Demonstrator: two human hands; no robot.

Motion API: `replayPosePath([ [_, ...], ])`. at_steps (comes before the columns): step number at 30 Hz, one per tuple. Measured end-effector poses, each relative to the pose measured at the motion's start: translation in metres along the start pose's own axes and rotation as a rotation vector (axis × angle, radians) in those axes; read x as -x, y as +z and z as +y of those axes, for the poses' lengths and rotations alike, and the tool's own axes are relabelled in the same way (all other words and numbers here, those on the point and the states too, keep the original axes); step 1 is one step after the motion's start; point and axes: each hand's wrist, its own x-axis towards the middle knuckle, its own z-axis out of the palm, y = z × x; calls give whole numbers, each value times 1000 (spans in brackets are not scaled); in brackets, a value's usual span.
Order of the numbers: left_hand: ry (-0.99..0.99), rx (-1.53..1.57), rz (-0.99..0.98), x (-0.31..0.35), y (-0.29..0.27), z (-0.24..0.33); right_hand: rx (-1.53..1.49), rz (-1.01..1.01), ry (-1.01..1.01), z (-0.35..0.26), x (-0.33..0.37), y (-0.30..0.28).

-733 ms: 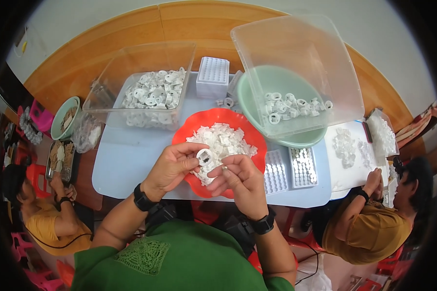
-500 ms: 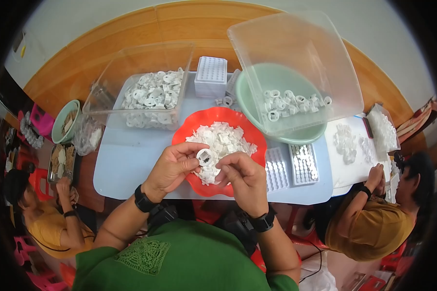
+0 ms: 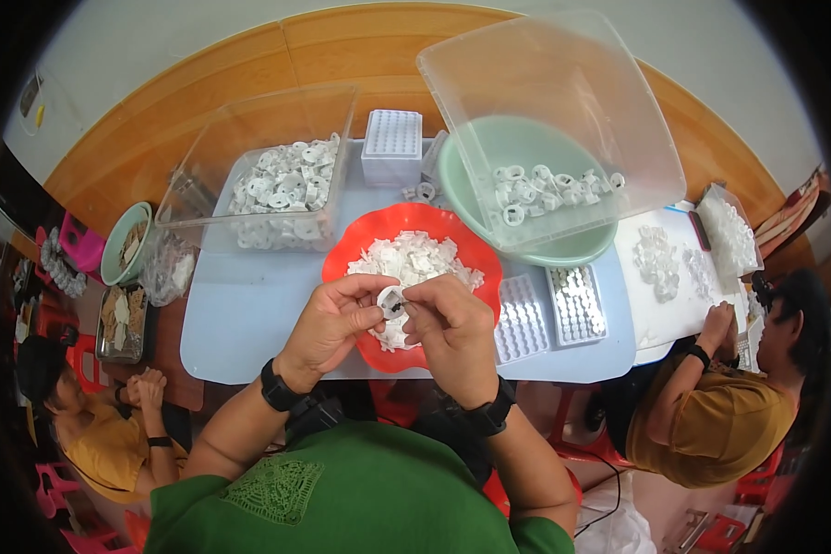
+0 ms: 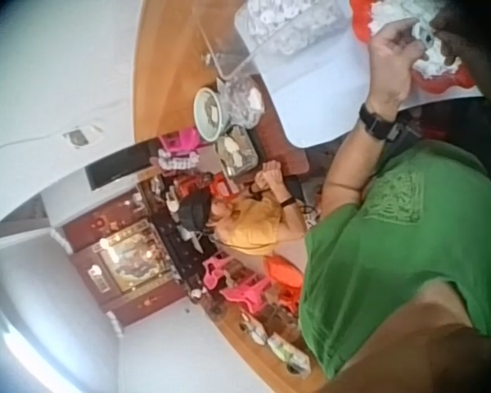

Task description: Manual assembly of small white plastic components by inserting one piece into another.

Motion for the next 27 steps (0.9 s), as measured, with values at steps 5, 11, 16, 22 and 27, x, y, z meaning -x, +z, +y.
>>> replayPosePath([
  [5,1,-33,-2,0,4,-1,48,32,41,-3,3,1],
  [11,20,-26,-10,1,7,-2,281,40,-185,-2,-1,4],
  [16,21,-48,-8,1,9,-3,382,24,-256,-5,-3,1],
  [22,30,-132,-21,1,10,-6,467,-7,-238,-6,-3,-2],
  [27,60,-173,-42,0,4,-9,352,-32,-140,-2,-2,-4],
])
